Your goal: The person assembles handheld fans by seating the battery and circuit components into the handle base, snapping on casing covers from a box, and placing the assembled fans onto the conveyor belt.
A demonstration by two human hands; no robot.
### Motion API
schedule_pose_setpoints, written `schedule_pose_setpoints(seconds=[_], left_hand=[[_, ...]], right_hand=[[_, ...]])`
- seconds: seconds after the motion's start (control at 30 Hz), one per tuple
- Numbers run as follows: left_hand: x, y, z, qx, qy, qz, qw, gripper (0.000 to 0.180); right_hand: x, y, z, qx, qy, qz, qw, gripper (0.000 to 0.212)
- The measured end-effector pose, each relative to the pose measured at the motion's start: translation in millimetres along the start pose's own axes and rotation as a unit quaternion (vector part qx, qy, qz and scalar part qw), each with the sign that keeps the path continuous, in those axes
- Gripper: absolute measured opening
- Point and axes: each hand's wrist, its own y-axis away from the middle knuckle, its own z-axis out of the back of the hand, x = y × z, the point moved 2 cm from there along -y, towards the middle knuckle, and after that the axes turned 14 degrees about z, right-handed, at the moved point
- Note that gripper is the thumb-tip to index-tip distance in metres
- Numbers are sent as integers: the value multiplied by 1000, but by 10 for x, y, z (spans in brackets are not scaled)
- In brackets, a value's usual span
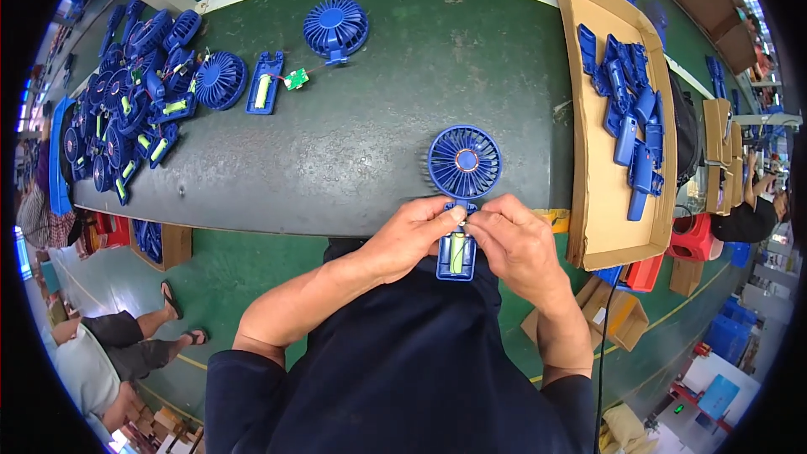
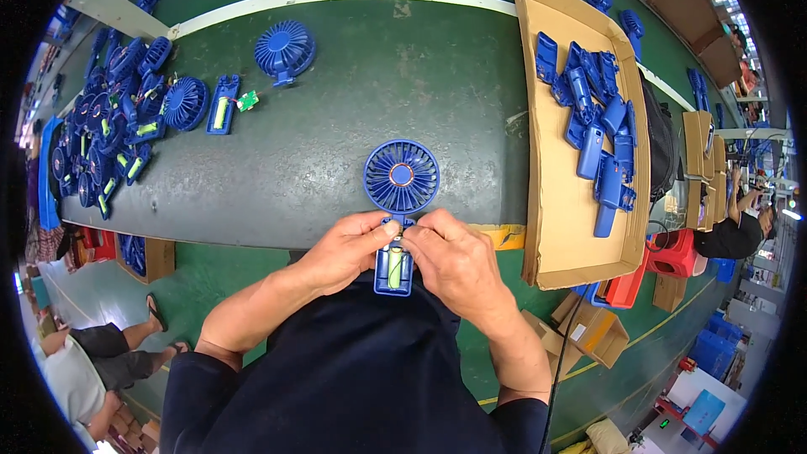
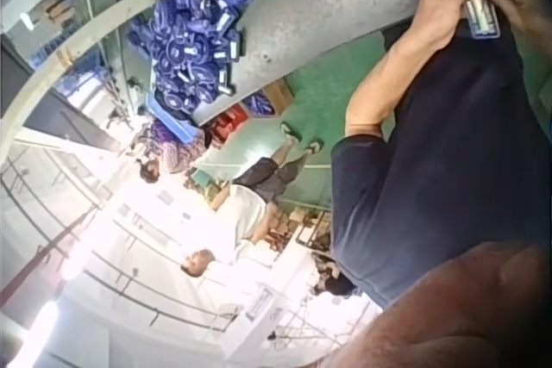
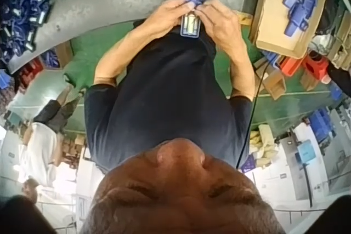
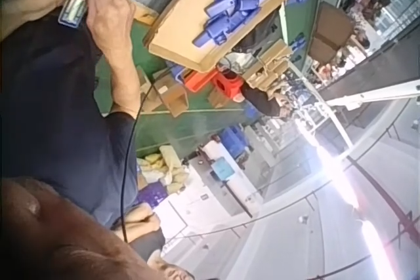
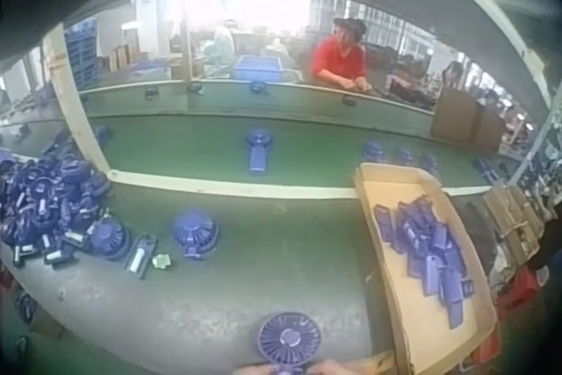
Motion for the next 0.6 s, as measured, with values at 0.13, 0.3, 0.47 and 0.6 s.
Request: schedule_pose_setpoints(seconds=[0.13, 0.3, 0.47, 0.6], left_hand=[[-9, 48, 37, 55, 17, 25, 998, 28], [86, -28, 47, 32, -65, -44, 996, 35], [110, -53, -4, 2, -63, -63, 996, 25], [77, -32, -23, -6, -77, -61, 995, 26]], right_hand=[[-43, -30, 21, 59, -3, 41, 997, 13], [-46, 0, -27, 81, 39, 91, 992, 19], [-20, 22, -41, 132, 90, 112, 981, 23], [27, -8, -21, 158, 107, 114, 975, 23]])
